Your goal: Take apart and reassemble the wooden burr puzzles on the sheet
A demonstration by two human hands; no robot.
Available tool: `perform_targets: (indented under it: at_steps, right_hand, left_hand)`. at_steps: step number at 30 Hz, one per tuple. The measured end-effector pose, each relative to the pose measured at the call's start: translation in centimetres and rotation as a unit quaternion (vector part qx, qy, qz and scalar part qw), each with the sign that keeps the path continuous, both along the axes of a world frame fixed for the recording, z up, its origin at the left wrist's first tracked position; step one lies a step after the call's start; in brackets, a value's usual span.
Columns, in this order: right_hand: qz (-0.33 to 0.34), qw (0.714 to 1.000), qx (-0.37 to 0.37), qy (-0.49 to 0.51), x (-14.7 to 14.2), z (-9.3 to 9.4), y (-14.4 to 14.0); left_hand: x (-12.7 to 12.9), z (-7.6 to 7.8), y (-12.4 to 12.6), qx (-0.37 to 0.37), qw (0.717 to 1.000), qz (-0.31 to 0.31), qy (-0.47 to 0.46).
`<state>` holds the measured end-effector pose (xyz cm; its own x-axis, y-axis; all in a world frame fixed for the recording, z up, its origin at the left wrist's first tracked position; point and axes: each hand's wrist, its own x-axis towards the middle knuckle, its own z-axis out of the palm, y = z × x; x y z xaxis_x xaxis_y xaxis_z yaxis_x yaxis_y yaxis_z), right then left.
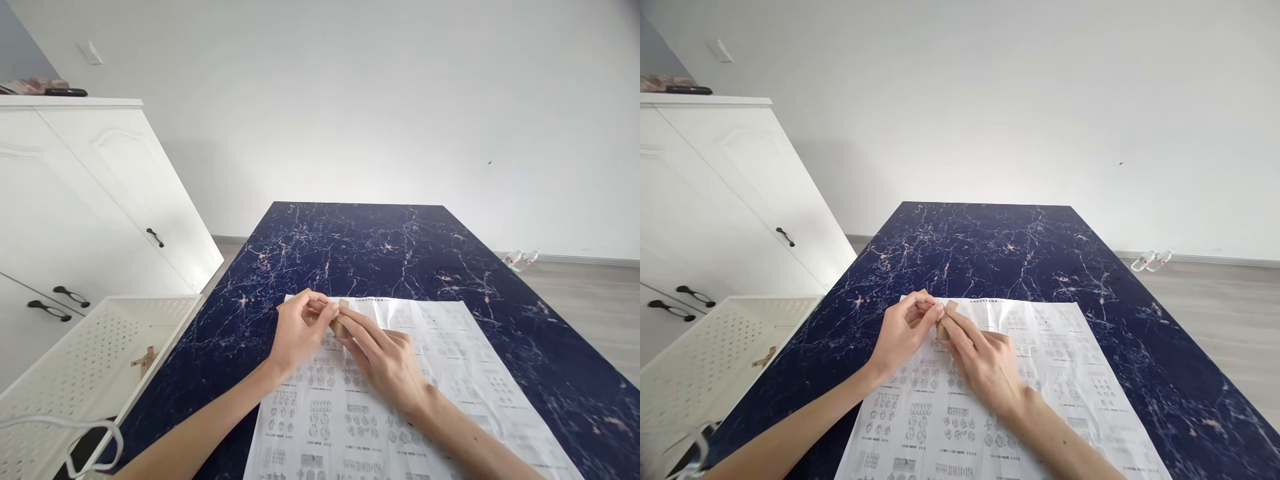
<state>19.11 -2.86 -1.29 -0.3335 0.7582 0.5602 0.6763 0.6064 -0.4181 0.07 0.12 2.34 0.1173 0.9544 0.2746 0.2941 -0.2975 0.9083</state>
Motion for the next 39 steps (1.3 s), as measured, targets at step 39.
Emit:
perform_targets:
  at_steps: [39]
  right_hand:
    - [-0.037, 0.959, -0.241, 0.146, 1.3, -1.5, 2.9]
  left_hand:
    - [-3.5, -3.0, 4.1, 0.160, 0.920, 0.073, 0.350]
